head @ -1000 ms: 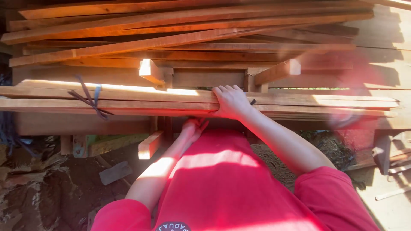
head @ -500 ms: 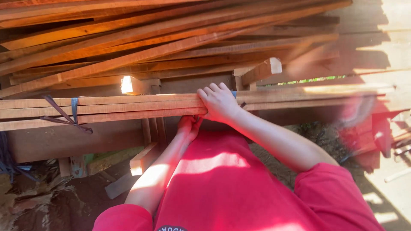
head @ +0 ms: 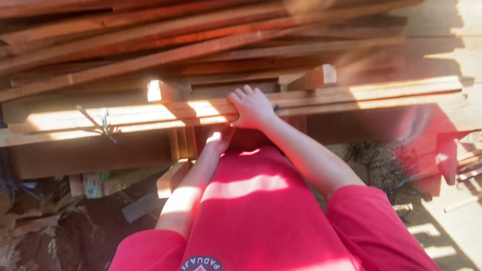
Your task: Bundling pieces of thin lumber together using plastic straps.
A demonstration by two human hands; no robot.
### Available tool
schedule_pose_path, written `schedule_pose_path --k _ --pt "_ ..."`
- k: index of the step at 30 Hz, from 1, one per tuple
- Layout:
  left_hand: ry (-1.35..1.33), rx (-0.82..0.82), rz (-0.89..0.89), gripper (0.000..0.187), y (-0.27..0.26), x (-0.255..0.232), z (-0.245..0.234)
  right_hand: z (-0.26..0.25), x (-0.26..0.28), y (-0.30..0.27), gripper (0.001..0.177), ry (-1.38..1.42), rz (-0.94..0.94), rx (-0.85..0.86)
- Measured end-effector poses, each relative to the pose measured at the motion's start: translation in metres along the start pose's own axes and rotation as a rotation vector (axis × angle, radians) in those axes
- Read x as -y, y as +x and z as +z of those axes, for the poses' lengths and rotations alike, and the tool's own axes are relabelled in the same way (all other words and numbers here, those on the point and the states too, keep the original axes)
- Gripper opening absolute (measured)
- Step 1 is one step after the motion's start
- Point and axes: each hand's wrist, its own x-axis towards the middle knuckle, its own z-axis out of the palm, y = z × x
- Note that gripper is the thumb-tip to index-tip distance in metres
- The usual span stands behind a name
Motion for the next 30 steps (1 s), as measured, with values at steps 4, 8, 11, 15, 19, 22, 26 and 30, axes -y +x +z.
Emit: schedule_pose_path --k 4,8,11,15,19,22,26,30 --pt "0.1 0.133 0.178 0.027 0.0 0.012 0.021 0.002 -0.007 0.004 0.087 -0.076 0.013 -0.06" --pt "-0.105 0.051 0.091 0.029 -0.016 0.017 0.03 -0.013 -0.001 -0.019 0.102 -0.063 0.064 -0.102" --pt "0.452 0.223 0.261 0.016 -0.039 0.037 0.04 0.013 -0.03 -0.027 0.108 -0.071 0.109 -0.118" --pt "0.351 0.251 0.281 0.02 -0.04 0.033 0.028 0.015 -0.03 -0.026 0.091 -0.083 0.15 -0.11" --pt "0.425 0.26 0.2 0.03 -0.006 0.011 0.019 0.01 -0.034 -0.025 0.087 -0.075 0.123 -0.148" --pt "0.353 0.196 0.142 0.044 0.016 0.005 0.006 0.011 -0.033 -0.028 0.088 -0.078 0.119 -0.162" --pt "1.348 -0.075 0.097 0.055 -0.086 0.098 0.079 0.009 -0.033 -0.023 0.089 -0.097 0.126 -0.173" --pt "2.548 0.116 0.311 0.034 -0.169 0.18 0.129 0.001 -0.039 -0.029 0.1 -0.044 0.095 -0.027"
